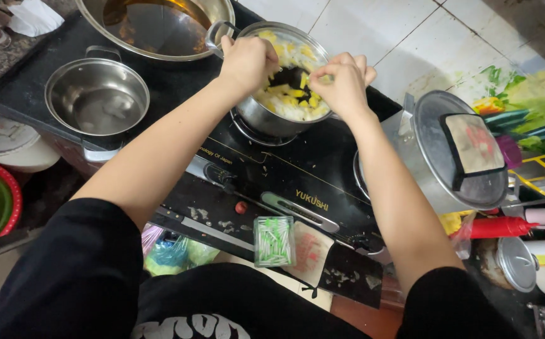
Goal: Preparing a dish by mixing powder into a bowl and adding small sticks to a boiling pot of fruit.
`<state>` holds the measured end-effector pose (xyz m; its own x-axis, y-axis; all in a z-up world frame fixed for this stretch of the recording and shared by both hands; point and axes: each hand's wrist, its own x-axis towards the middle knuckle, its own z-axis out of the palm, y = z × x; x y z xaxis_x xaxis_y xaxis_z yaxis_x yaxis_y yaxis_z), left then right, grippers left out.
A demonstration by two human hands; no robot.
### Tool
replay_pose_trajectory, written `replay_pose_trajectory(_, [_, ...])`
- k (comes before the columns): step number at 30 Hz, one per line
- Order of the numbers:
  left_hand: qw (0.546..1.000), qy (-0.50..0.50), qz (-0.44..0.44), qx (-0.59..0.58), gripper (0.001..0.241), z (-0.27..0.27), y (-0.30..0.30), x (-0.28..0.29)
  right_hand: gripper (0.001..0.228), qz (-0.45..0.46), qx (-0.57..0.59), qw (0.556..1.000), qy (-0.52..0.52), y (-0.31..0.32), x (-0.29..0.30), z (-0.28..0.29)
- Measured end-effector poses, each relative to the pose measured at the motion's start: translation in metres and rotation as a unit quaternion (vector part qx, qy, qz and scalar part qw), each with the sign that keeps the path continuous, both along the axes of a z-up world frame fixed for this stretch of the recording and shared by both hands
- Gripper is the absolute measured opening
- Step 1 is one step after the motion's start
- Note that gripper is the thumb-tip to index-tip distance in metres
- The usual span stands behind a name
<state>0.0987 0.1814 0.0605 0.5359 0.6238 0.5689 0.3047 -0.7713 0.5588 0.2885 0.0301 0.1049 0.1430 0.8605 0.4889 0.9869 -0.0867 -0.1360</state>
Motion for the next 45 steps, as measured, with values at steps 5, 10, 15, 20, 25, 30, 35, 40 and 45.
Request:
replay_pose_trajectory(5, [0.999, 0.027, -0.022, -0.042, 0.005, -0.004, 0.010, 0.009, 0.011, 0.004, 0.047, 0.998, 0.039, -0.045, -0.060, -0.011])
replay_pose_trajectory(10, [0.995, 0.071, -0.013, -0.075, 0.002, -0.005, 0.019, 0.010, 0.005, 0.103, -0.022, 0.958, 0.266, -0.090, -0.144, -0.094])
replay_pose_trajectory(15, [0.994, 0.060, -0.065, -0.058, 0.008, -0.021, 0.014, 0.019, 0.012, 0.063, -0.181, 0.915, 0.356, -0.101, -0.198, -0.192])
replay_pose_trajectory(20, [0.995, 0.012, -0.060, -0.075, 0.008, -0.062, 0.023, 0.033, 0.014, 0.020, -0.208, 0.965, 0.156, -0.086, -0.214, -0.256])
replay_pose_trajectory(25, [0.995, 0.005, -0.062, -0.076, 0.011, -0.049, 0.018, 0.022, 0.013, -0.009, -0.236, 0.969, 0.073, -0.092, -0.221, -0.237])
replay_pose_trajectory(30, [0.993, 0.059, -0.064, -0.079, 0.009, -0.017, 0.016, 0.010, 0.017, -0.023, -0.116, 0.953, 0.280, -0.097, -0.224, -0.090])
replay_pose_trajectory(35, [0.991, 0.100, -0.077, -0.039, 0.004, -0.007, 0.027, 0.027, 0.024, 0.008, 0.119, 0.946, 0.303, -0.046, -0.113, -0.058])
replay_pose_trajectory(40, [0.991, 0.102, -0.082, 0.000, 0.003, 0.009, 0.027, 0.043, 0.021, 0.005, 0.204, 0.965, 0.164, 0.004, -0.048, -0.061])
replay_pose_trajectory(45, [0.984, 0.144, -0.101, 0.019, 0.005, 0.024, 0.021, 0.045, 0.028, -0.116, 0.134, 0.958, 0.223, 0.016, -0.066, -0.046])
